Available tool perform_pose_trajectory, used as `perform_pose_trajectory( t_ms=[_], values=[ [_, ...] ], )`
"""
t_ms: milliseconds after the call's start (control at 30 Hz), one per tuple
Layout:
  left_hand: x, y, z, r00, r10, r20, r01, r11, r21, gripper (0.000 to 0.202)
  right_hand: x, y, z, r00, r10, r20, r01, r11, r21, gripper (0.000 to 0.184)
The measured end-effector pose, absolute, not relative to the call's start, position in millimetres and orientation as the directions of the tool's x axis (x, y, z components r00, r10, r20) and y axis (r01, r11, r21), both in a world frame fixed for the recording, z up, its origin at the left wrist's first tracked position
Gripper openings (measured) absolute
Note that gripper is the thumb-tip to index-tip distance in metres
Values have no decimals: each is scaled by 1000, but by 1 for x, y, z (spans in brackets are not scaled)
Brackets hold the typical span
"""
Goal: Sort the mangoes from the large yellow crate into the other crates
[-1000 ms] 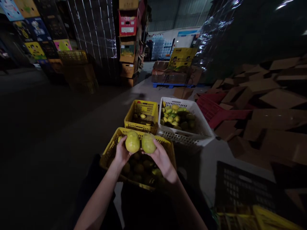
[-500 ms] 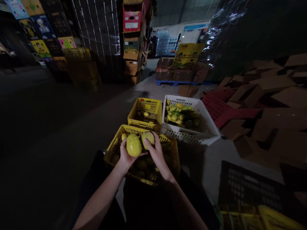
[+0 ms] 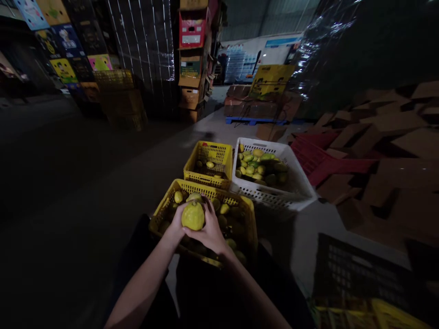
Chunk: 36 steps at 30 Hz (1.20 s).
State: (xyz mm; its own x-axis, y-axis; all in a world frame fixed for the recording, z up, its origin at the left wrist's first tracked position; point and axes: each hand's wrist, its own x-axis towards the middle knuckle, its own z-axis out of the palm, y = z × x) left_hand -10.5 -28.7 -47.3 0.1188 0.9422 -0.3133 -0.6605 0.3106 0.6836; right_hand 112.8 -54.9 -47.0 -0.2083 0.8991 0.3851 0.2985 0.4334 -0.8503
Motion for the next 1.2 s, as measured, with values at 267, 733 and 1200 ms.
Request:
perform_pose_trajectory(
  t_ms=[267,733,1200],
  values=[
    [-17,-22,-20,-310,948,-72,-396,-60,916,54,120,-46,-35,150,940,305,174,279,-944,68],
    [-15,-40,-18,110,958,266,-250,-232,940,74,169,-39,-19,3,890,456,404,416,-815,63],
    [-9,-29,-27,-131,978,-162,-635,42,771,28,158,-55,-22,-240,960,142,90,168,-982,65]
  ],
)
